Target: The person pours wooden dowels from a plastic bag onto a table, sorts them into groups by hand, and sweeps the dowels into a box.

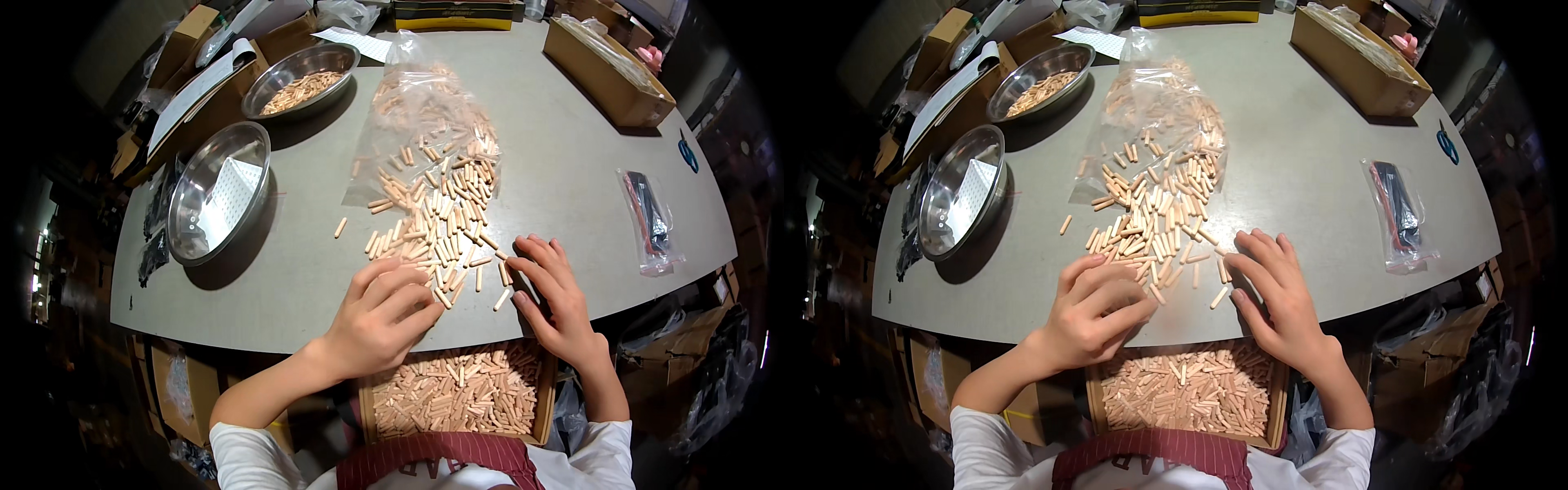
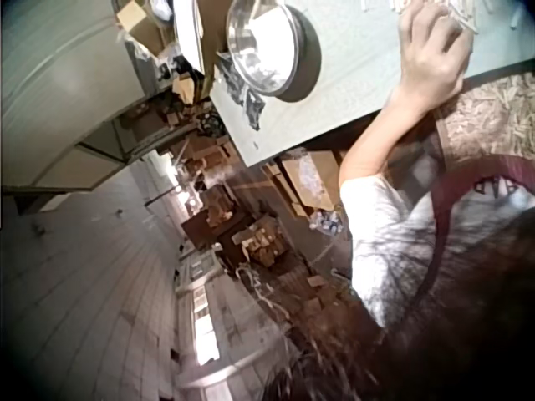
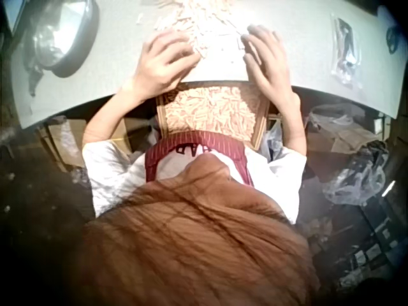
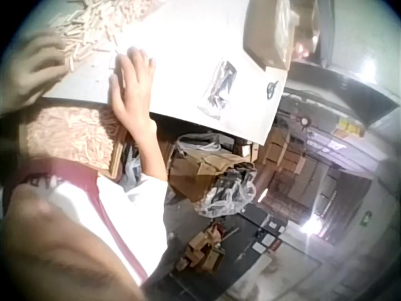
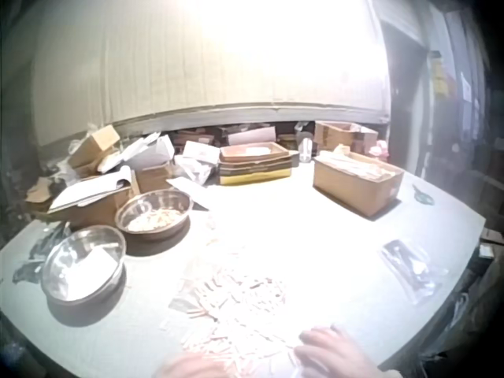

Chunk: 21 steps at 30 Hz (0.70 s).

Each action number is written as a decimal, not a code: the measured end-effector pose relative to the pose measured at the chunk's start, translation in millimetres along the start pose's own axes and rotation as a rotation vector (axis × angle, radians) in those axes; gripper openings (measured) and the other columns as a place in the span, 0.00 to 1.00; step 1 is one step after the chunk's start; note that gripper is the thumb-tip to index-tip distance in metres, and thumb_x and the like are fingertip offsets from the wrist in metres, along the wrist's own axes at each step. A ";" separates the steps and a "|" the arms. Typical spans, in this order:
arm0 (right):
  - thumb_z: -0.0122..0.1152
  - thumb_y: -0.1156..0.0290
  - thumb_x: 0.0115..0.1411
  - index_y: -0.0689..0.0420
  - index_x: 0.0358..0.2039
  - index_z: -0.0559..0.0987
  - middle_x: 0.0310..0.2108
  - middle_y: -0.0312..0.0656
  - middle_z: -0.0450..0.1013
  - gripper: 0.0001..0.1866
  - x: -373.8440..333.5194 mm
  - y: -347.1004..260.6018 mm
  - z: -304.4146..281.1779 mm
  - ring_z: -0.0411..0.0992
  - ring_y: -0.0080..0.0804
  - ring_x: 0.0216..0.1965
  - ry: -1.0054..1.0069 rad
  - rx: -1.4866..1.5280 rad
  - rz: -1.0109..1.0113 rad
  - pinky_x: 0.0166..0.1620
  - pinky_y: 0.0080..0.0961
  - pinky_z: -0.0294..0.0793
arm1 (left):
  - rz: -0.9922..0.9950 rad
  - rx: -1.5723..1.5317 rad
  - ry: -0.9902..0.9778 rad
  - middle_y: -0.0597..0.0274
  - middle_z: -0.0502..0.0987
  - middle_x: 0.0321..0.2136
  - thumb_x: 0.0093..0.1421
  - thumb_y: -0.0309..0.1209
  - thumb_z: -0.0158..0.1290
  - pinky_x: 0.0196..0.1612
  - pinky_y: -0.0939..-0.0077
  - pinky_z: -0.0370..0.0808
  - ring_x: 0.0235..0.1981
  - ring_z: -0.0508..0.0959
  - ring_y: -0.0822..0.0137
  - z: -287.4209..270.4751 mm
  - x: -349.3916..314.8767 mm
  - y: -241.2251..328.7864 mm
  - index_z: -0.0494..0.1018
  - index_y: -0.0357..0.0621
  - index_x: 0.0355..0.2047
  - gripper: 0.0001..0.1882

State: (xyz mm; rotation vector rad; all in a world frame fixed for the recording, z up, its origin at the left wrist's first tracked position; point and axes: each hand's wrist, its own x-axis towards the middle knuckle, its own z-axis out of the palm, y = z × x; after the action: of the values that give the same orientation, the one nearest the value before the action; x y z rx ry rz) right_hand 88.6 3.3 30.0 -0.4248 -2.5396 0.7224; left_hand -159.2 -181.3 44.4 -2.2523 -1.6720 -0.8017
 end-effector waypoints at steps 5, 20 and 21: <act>0.63 0.76 0.66 0.61 0.61 0.77 0.67 0.55 0.70 0.22 0.8 0.2 4.1 0.63 0.58 0.73 0.034 0.020 0.006 0.76 0.60 0.51 | 0.074 0.202 -0.003 0.69 0.81 0.37 0.56 0.29 0.64 0.67 0.57 0.65 0.54 0.80 0.63 9.1 0.7 6.3 0.84 0.49 0.41 0.12; 0.60 0.81 0.64 0.64 0.60 0.77 0.65 0.56 0.73 0.23 2.3 -3.3 7.0 0.69 0.58 0.69 0.160 0.124 0.043 0.76 0.58 0.54 | -0.126 0.250 -0.122 0.53 0.78 0.38 0.50 0.23 0.61 0.71 0.26 0.50 0.57 0.76 0.46 5.0 23.8 2.9 0.77 0.37 0.40 0.15; 0.60 0.81 0.64 0.64 0.60 0.77 0.64 0.57 0.73 0.22 1.6 -3.9 5.9 0.70 0.59 0.68 0.179 0.133 0.062 0.76 0.57 0.55 | -0.118 0.282 -0.117 0.53 0.78 0.38 0.50 0.23 0.61 0.71 0.26 0.50 0.57 0.76 0.46 0.5 27.6 0.4 0.77 0.37 0.40 0.15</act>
State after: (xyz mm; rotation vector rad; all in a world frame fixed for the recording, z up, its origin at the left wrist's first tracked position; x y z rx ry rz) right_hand 83.6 -1.6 28.3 -0.5007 -2.3055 0.8319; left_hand -153.1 -158.7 59.1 -2.0573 -1.8529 -0.4300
